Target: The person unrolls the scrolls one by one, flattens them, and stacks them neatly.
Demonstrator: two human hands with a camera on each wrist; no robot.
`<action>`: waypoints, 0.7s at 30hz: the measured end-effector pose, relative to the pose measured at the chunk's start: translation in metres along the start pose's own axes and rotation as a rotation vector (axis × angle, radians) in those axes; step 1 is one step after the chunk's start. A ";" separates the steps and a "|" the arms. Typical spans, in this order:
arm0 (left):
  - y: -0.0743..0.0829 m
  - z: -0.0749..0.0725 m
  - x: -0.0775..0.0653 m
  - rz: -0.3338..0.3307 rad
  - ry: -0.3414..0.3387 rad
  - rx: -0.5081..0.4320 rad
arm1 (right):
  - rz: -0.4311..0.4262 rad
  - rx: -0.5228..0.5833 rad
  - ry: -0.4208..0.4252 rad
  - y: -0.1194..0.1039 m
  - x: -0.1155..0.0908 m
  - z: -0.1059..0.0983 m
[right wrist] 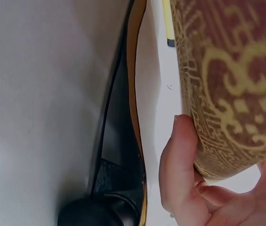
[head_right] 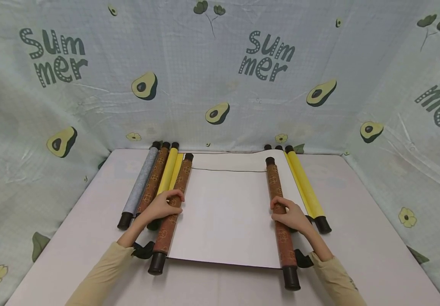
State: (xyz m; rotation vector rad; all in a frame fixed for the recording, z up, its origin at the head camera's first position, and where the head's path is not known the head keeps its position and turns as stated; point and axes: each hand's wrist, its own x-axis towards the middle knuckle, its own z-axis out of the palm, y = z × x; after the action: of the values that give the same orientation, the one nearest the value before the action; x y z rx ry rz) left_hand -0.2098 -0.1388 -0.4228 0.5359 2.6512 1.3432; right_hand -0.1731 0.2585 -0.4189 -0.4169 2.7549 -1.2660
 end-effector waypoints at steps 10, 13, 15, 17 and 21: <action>-0.001 -0.006 -0.001 0.003 -0.010 -0.010 | 0.029 -0.006 0.015 0.005 0.001 -0.003; -0.001 -0.006 -0.001 0.010 -0.009 0.003 | 0.024 -0.017 0.016 0.004 0.000 -0.004; -0.002 -0.006 -0.001 0.012 -0.007 0.000 | 0.023 -0.025 0.020 0.003 0.000 -0.004; -0.002 -0.007 -0.001 0.010 0.000 -0.004 | 0.022 -0.031 0.026 0.002 -0.001 -0.005; -0.003 -0.008 -0.002 0.018 0.008 -0.001 | 0.020 -0.031 0.032 0.002 -0.002 -0.006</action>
State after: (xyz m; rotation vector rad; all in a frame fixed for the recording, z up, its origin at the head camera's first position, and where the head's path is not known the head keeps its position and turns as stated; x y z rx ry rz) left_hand -0.2109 -0.1475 -0.4200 0.5566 2.6576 1.3547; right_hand -0.1728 0.2646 -0.4163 -0.3737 2.8008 -1.2375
